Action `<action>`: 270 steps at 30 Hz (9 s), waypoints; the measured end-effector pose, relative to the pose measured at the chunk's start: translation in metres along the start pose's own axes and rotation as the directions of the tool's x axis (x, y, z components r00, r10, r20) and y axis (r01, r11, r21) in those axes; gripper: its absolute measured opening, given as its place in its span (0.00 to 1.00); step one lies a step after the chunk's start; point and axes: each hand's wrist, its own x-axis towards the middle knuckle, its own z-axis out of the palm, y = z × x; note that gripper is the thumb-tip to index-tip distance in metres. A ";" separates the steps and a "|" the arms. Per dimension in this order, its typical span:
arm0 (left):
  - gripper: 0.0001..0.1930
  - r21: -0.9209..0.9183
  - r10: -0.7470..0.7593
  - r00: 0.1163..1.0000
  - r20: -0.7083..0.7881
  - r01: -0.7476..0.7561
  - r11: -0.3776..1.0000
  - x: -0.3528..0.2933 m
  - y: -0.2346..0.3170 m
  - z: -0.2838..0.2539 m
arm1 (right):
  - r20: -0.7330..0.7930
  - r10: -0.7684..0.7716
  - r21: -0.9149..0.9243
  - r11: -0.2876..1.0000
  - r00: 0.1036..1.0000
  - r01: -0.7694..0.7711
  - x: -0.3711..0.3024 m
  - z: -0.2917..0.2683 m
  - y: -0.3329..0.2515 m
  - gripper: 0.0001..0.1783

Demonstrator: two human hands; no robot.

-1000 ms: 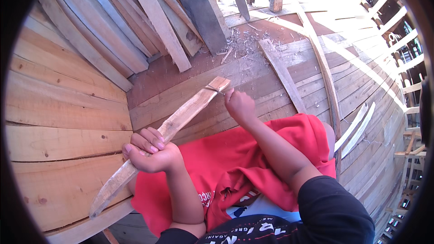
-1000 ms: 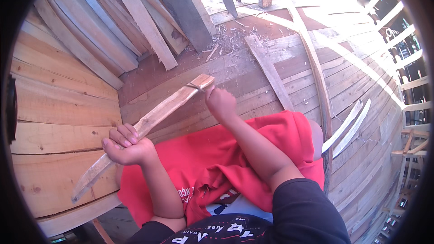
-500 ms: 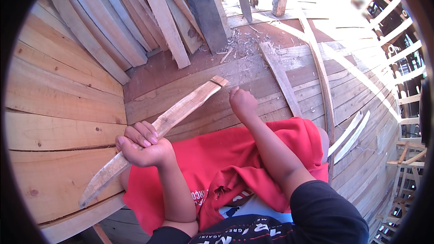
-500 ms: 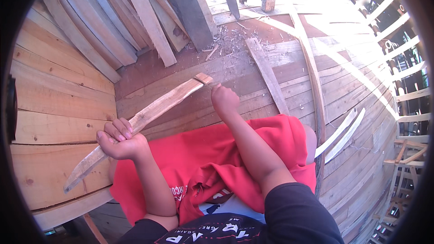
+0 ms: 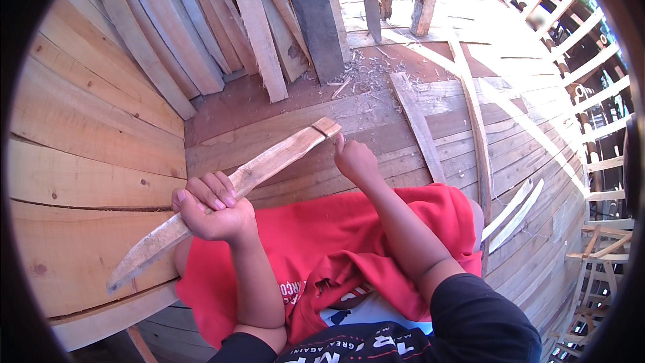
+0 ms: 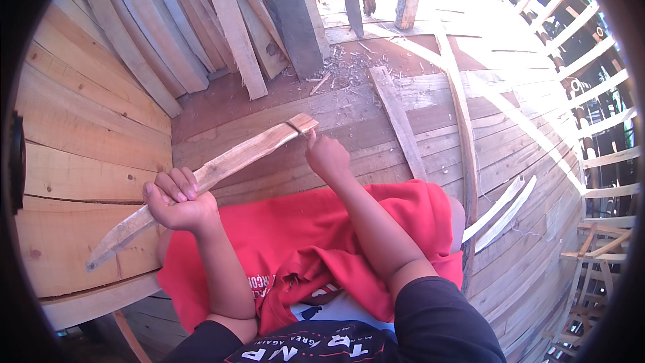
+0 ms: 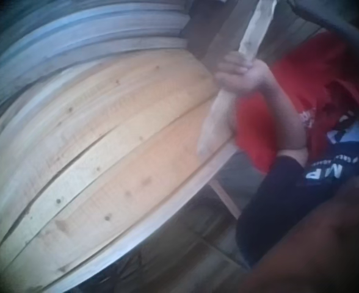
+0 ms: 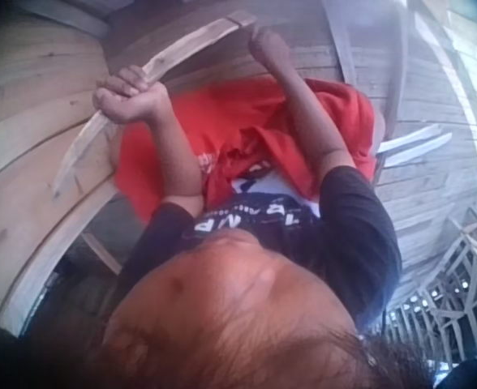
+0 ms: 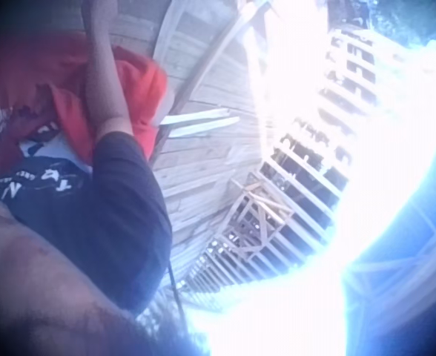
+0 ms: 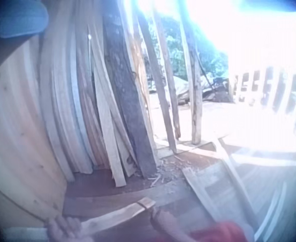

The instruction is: The person carves a long, thin piece of wood using a knife. They hold the wood with their left hand and use the knife in their right hand to shave off thin layers of wood, creating shavings that fall onto a red cloth below. The person repeatedly adjusts their grip and the angle of the knife to shape the wood.

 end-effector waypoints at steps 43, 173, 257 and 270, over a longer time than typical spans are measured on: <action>0.20 0.039 -0.026 0.969 -0.246 0.036 0.999 0.006 0.010 -0.007 | 0.108 -0.155 0.181 0.974 0.982 0.134 -0.042 0.032 0.022 0.30; 0.16 -0.102 -0.110 0.994 -0.011 0.108 0.989 -0.002 -0.001 -0.004 | 0.036 -0.059 0.117 0.992 0.998 0.054 -0.043 0.043 0.035 0.33; 0.17 -0.062 -0.003 1.000 -0.002 0.002 0.998 0.003 -0.006 -0.019 | 0.069 -0.281 0.233 0.938 0.957 0.258 -0.064 0.033 -0.022 0.31; 0.21 -0.006 -0.028 1.000 0.000 0.028 1.000 -0.009 -0.004 0.005 | 0.162 -0.349 0.334 0.900 0.923 0.281 -0.040 0.012 -0.007 0.30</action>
